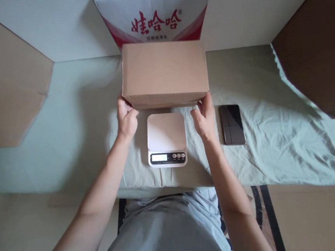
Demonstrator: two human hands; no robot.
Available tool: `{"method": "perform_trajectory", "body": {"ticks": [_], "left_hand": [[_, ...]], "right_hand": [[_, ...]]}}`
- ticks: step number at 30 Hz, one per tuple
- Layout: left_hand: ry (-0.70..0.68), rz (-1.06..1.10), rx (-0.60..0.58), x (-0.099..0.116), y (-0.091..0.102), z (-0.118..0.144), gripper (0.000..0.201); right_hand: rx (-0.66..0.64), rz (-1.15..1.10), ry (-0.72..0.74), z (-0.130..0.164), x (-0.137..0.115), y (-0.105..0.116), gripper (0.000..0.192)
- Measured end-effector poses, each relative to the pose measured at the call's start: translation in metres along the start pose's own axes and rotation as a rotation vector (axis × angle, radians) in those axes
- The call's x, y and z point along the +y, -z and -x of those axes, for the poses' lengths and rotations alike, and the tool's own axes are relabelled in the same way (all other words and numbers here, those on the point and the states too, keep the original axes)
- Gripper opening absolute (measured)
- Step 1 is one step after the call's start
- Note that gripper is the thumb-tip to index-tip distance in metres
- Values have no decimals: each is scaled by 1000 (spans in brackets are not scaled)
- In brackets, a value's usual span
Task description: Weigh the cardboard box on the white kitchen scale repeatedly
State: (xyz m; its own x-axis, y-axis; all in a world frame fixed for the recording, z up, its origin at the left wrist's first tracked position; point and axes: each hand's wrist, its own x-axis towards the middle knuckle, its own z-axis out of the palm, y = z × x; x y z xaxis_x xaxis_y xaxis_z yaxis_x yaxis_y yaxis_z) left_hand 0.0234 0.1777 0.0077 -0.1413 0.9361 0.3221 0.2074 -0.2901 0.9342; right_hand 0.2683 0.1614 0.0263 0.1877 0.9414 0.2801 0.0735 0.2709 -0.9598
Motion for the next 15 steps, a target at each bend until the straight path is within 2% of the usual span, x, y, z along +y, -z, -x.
{"method": "perform_trajectory", "body": {"ticks": [6,10,12,15], "left_hand": [[145,7,40,-28,-3,12,45],[109,-28,120,-45,1,17,49],[97,-53,168,-53,3,20,50],[90,-83,184,-61,5,23,46]], "right_hand": [[-51,43,-79,10,24,2,54],[91,93,-92,16,42,8,69],[158,80,-108,17,51,11,70],[188,36,-119,19,61,14,66]]}}
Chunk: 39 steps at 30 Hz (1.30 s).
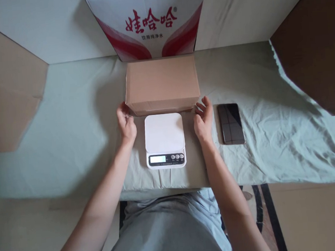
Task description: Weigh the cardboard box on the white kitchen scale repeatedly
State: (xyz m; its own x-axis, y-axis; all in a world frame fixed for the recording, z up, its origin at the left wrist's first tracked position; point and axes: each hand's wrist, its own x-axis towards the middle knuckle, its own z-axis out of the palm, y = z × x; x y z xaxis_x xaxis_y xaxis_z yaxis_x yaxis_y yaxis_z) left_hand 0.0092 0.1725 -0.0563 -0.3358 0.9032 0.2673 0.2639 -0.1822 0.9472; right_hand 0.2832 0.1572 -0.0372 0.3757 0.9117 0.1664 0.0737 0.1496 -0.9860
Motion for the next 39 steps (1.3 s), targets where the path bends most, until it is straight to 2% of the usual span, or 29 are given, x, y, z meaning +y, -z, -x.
{"method": "perform_trajectory", "body": {"ticks": [7,14,18,21,24,27,32,35,39], "left_hand": [[-40,-18,34,-4,0,1,40],[-29,-42,22,-2,1,1,36],[-70,-144,-51,4,4,4,35],[-112,-187,-61,7,3,4,36],[-141,-174,-51,15,3,2,37],[-193,-150,-45,34,7,4,39],[-327,-94,-17,77,25,28,40],[-291,-104,-11,88,35,52,37],[-170,-103,-35,88,48,85,38]], "right_hand": [[24,-19,36,0,6,-2,64],[0,61,58,3,2,-3,68],[-105,135,94,7,-4,-4,71],[-194,144,114,5,-5,-5,67],[-216,126,114,2,-9,-3,64],[-182,106,157,4,-23,0,65],[-100,96,260,27,-60,13,61],[-93,106,235,50,-70,22,59],[-106,126,201,82,-66,33,56]]}}
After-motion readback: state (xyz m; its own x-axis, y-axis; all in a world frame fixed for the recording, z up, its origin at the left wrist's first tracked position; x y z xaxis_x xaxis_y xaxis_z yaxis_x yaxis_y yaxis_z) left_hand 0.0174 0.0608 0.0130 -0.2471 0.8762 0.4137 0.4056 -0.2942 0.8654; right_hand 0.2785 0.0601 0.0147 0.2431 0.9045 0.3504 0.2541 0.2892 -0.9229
